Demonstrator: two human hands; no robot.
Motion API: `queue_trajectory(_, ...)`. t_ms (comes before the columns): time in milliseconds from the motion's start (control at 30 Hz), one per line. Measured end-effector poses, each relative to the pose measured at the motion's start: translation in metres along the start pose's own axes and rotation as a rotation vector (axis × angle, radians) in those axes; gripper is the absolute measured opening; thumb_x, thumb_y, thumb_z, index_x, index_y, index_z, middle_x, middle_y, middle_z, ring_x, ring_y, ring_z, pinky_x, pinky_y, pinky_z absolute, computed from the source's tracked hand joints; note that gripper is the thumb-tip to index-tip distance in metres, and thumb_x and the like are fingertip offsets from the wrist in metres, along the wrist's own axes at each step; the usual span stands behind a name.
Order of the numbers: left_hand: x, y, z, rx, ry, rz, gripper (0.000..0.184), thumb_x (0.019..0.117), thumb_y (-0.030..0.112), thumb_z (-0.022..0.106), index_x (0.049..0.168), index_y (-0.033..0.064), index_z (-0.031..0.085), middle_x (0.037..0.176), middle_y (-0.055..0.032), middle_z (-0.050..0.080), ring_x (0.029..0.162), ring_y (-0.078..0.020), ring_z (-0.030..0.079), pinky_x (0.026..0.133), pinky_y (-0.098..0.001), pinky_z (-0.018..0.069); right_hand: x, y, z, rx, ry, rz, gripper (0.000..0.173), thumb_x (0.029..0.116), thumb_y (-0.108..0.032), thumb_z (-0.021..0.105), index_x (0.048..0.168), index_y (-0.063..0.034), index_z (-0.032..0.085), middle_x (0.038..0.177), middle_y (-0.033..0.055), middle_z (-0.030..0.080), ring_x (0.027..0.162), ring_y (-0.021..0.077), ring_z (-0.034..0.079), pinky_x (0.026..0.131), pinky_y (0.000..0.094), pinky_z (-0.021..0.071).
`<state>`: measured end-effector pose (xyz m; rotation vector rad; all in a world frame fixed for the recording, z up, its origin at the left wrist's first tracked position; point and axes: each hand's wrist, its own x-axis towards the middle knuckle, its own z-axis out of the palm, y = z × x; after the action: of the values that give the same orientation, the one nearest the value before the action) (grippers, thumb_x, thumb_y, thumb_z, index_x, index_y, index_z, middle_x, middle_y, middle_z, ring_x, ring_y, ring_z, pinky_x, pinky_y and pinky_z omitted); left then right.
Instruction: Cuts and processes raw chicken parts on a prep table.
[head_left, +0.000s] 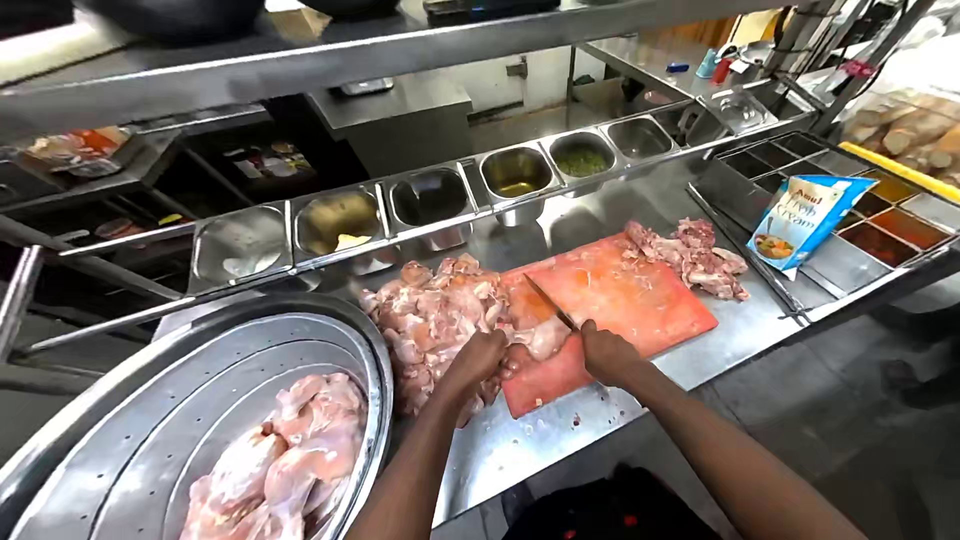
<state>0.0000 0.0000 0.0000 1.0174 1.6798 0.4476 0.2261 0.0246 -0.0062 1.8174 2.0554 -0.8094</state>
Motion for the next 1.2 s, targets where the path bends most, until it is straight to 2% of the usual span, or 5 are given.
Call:
queue_trajectory(200,-0.005,-0.013,0.004,-0.070,-0.014,-0.035,0.048,0.1132,0.032,0.030,0.098,0.0006,0.063,0.069,-0.0067,0.067,0.050,-0.0126,0.058,0.049,-0.0267,0.0488,-0.017,0.017,-0.030,0.064,0.137,-0.077,0.031,0.1061,-0.026,0.051,0.131,-0.0081,0.052,0.096,0.0188,0.069,0.089,0.0396,0.071,0.075,0.0589,0.0568)
queue_trajectory(433,-0.005,-0.007,0.003,-0.088,-0.030,-0.045,0.043,0.1129,0.028,0.031,0.097,0.0014,0.062,0.070,-0.0051,0.068,0.051,-0.0098,0.058,0.051,-0.0244,0.0485,-0.081,-0.002,-0.061,0.468,1.150,-0.505,0.046,0.1112,-0.041,0.034,0.128,-0.0003,0.048,0.065,0.0045,0.056,0.049,0.0205,0.059,0.043,0.0442,0.0522)
queue_trajectory(500,-0.001,-0.008,0.003,-0.083,-0.027,-0.036,0.043,0.1125,0.029,0.031,0.099,0.0021,0.062,0.072,-0.0053,0.069,0.053,-0.0106,0.060,0.053,-0.0255,0.0495,-0.058,-0.003,-0.016,0.411,1.039,-0.434,0.044,0.1099,-0.035,0.037,0.125,0.0052,0.049,0.069,0.0093,0.060,0.054,0.0248,0.063,0.050,0.0467,0.0564)
queue_trajectory(633,0.003,-0.015,0.008,0.086,-0.003,0.004,0.051,0.1122,0.036,0.031,0.105,-0.0006,0.066,0.082,-0.0097,0.070,0.065,-0.0180,0.064,0.062,-0.0368,0.0543,-0.020,-0.002,0.022,-0.001,-0.028,-0.137,0.037,0.1038,-0.018,0.050,0.137,-0.0025,0.043,0.108,0.0237,0.067,0.103,0.0432,0.069,0.086,0.0602,0.0551)
queue_trajectory(1200,-0.013,-0.048,0.001,-0.231,0.074,-0.018,0.045,0.1144,0.027,0.029,0.104,-0.0010,0.062,0.074,-0.0061,0.067,0.058,-0.0130,0.063,0.058,-0.0281,0.0544,-0.076,0.058,0.023,-0.048,-0.167,-0.039,0.042,0.1058,-0.025,0.050,0.141,-0.0043,0.040,0.110,0.0249,0.066,0.103,0.0451,0.068,0.085,0.0617,0.0551)
